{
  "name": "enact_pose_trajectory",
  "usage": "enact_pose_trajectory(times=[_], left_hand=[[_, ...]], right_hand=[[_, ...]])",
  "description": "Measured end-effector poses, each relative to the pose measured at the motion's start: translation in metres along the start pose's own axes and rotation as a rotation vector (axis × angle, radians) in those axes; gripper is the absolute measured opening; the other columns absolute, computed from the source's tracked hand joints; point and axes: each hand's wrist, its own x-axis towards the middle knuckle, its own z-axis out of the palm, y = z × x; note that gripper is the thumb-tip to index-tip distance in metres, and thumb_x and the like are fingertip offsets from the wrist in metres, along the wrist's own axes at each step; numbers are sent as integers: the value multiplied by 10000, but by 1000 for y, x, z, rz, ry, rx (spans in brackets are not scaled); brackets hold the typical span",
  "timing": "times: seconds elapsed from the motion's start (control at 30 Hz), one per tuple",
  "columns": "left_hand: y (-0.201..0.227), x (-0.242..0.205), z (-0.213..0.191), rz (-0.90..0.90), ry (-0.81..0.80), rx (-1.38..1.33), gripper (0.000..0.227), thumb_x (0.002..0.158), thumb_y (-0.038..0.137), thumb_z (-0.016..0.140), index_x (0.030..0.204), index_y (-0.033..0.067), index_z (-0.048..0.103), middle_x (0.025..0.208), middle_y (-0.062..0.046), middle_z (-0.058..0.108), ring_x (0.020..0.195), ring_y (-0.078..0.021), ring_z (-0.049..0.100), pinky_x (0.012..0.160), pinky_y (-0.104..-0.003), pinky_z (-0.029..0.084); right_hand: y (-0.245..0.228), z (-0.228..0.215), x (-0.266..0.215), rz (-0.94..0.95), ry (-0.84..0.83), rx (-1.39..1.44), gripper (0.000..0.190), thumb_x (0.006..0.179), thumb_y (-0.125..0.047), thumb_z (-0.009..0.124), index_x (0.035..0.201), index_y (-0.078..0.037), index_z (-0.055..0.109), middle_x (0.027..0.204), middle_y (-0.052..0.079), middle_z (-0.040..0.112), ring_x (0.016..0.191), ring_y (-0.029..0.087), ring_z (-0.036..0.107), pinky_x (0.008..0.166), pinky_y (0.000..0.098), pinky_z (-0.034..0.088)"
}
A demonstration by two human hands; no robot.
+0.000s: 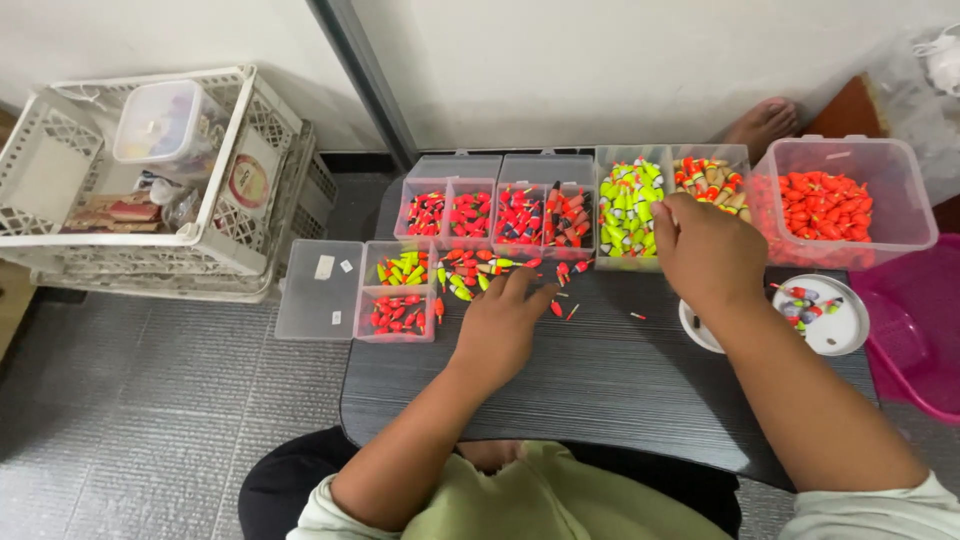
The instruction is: Assembling fishing floats by picking up foam bodies and stems from various containers and joining them together.
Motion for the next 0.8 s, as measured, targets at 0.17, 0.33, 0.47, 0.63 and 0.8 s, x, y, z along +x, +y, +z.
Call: enact_pose_trajectory(times=[0.17,0.33,0.47,0.63,0.8], left_hand=[[-10,14,41,70,74,134,239,875,158,651,1105,186,709,1108,-72,578,970,-306,629,694,-421,558],[-14,14,55,62,36,122,155,964,226,590,1079,187,687,1047,-41,581,965,-271,621,711,-408,551],[-16,16,60,94,80,112,177,962,206,563,1093,171,677,1001,-35,594,946,-251,617,725,-391,542],[-19,16,69,106,188,80,208,973,290,551,1068,151,673,945,-30,595,906,-240,616,718,-375,536],[-25,15,70,97,368,-83,168,981,284,553,1003,169,674,905,-25,631,863,-248,671,719,-375,549]], right_hand=[[-3,7,4,-6,113,-23,291,1074,-517,484,1058,-308,686,761,-1,714,747,209,750,673,383,609],[-24,-33,3,-8,-2,75,340,1030,-486,530,1169,-220,689,821,40,735,788,262,756,704,444,608],[-62,-68,-7,-185,-503,362,348,894,-341,603,1201,-202,690,942,140,755,968,389,722,838,543,569],[-74,-4,-36,-407,-447,297,364,894,-361,626,1235,-236,636,1135,55,702,1047,303,701,828,459,585],[-62,50,-47,-521,-47,391,252,968,-356,610,1187,-247,667,1054,-7,686,1011,218,695,814,350,578]])
